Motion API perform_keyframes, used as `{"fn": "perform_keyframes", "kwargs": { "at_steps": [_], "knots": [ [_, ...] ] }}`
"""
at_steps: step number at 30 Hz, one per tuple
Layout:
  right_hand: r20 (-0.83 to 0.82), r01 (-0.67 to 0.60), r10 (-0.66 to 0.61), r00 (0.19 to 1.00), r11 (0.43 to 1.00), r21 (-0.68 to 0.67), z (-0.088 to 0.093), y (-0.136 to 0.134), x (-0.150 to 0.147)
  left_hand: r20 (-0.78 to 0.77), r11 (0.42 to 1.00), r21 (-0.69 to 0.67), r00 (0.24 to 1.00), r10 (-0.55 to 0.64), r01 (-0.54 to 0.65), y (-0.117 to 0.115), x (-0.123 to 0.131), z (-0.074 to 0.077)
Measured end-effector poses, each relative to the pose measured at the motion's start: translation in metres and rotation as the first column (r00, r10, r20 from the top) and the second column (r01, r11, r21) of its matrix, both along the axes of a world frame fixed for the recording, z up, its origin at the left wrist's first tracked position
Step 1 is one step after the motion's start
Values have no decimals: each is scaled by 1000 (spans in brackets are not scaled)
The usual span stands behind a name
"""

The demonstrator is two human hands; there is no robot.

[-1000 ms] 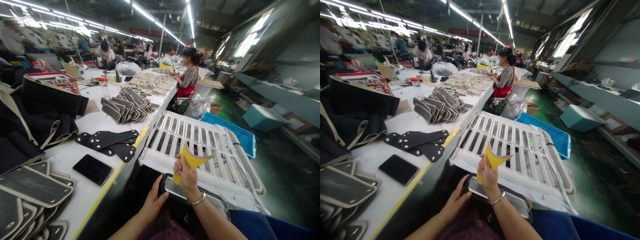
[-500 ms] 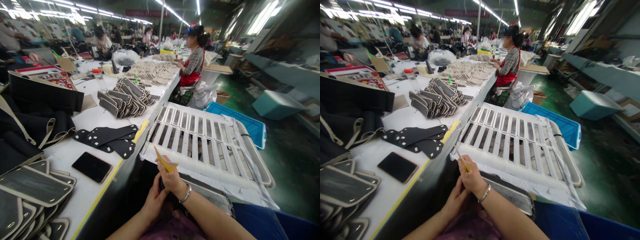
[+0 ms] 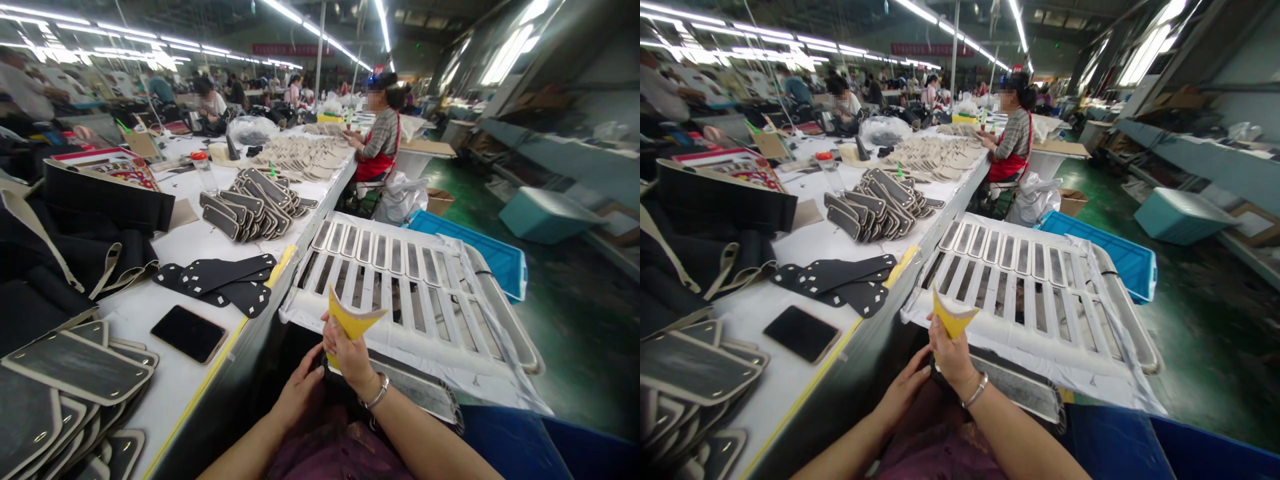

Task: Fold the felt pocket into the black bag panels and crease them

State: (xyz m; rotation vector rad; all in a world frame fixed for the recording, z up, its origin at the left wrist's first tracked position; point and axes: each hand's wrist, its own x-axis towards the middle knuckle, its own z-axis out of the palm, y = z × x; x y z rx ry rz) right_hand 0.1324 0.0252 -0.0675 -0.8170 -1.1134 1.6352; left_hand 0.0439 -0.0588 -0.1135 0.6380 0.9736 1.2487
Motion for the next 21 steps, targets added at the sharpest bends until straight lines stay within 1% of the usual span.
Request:
{"fn": "perform_keyframes", "kwargs": {
  "at_steps": [2, 4, 7, 8, 10, 12, 13, 14, 15, 16, 18, 19, 21],
  "knots": [
    [103, -29, 19, 994, 996, 90, -7, 2, -2, -16, 999, -25, 999, 28, -29, 3, 2, 6],
    [226, -79, 34, 974, 978, 195, -11, 4, -2, -19, 999, -25, 999, 38, -39, 6, 2, 10],
    [347, -166, 61, 936, 944, 284, -9, 5, -1, 84, 998, -42, 995, 54, -50, 10, 4, 11],
    [386, -207, 78, 919, 929, 306, -6, 5, -1, 139, 996, -68, 988, 64, -55, 11, 5, 11],
    [494, -305, 92, 864, 878, 369, -1, 4, -3, 216, 989, -128, 971, 100, -73, 14, 9, 11],
    [604, -398, 84, 793, 821, 409, 3, 4, -7, 203, 975, -182, 966, 163, -126, 17, 12, 13],
    [640, -428, 82, 764, 806, 408, 4, 5, -9, 177, 970, -190, 967, 184, -150, 18, 14, 14],
    [650, -432, 89, 755, 813, 391, 4, 7, -10, 147, 968, -186, 970, 194, -166, 19, 14, 14],
    [635, -409, 100, 766, 838, 362, 4, 9, -11, 124, 969, -177, 973, 194, -171, 19, 14, 15],
    [594, -363, 113, 797, 875, 320, 5, 11, -10, 108, 975, -159, 979, 176, -157, 20, 13, 15],
    [427, -225, 120, 896, 953, 204, 7, 13, -3, 56, 988, -110, 992, 111, -104, 21, 10, 16],
    [324, -155, 102, 941, 978, 140, 10, 12, 2, 21, 993, -91, 996, 83, -80, 21, 7, 16],
    [149, -57, 48, 988, 997, 54, 15, 6, 13, -33, 997, -72, 999, 24, -26, 21, 2, 17]
  ]
}}
